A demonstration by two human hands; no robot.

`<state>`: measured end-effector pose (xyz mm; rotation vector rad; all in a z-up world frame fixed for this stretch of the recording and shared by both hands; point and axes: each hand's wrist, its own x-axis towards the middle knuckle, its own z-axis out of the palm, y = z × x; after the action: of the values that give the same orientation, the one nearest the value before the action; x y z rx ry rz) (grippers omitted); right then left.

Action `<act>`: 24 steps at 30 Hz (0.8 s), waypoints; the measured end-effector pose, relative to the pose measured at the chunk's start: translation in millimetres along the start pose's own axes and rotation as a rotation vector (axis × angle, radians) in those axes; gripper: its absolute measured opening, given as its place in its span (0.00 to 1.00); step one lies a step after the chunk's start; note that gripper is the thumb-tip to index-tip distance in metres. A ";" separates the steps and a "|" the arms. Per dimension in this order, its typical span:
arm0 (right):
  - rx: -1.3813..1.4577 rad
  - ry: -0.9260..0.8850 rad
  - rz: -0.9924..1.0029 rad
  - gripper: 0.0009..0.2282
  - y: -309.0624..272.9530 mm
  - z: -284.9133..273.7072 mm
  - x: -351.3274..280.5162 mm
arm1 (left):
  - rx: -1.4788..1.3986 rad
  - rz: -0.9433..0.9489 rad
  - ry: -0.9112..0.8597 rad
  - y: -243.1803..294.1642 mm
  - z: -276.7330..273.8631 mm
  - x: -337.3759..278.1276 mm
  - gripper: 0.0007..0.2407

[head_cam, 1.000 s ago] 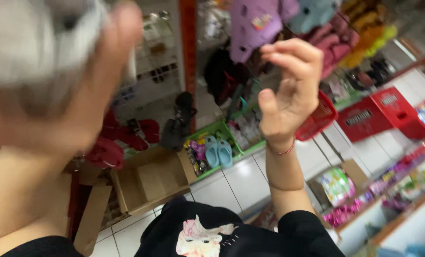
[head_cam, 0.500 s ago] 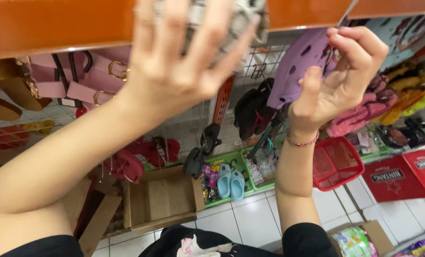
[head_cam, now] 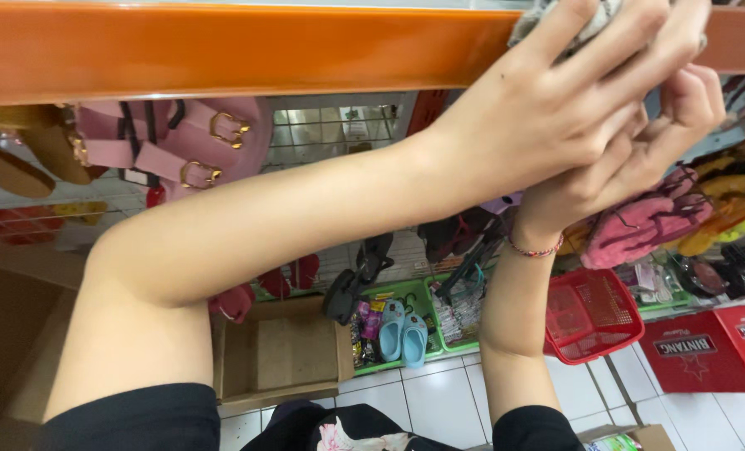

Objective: The person wipes down store shelves with a cloth and a spray bottle, moving items in a box and adjusting stock as they clean.

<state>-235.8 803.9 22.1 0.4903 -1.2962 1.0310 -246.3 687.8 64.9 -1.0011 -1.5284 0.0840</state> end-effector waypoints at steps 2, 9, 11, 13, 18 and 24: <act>0.056 0.022 0.042 0.13 -4.2 4.3 -1.7 | -0.002 -0.004 0.000 -3.1 -11.6 -5.8 0.15; -0.197 -0.172 -0.146 0.17 -26.8 18.9 -4.5 | 0.126 -0.003 -0.035 -37.5 -96.1 -43.8 0.13; -0.209 -0.242 -0.164 0.19 -38.1 21.5 -8.7 | 0.143 0.003 -0.028 -47.0 -113.2 -55.7 0.11; -0.197 -0.291 -0.189 0.22 -48.2 22.0 -10.9 | 0.184 0.025 -0.019 -54.2 -123.0 -63.0 0.10; -0.111 -0.238 -0.125 0.22 -54.3 28.2 -16.2 | 0.142 0.061 0.005 -59.6 -123.7 -66.0 0.08; 0.250 -0.102 0.123 0.19 -51.0 27.7 -27.4 | 0.064 0.017 0.035 -45.8 -104.5 -53.2 0.13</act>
<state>-206.6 747.2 15.6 0.6663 -1.3057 1.2938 -189.3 576.1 76.5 -0.9600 -1.4765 0.1252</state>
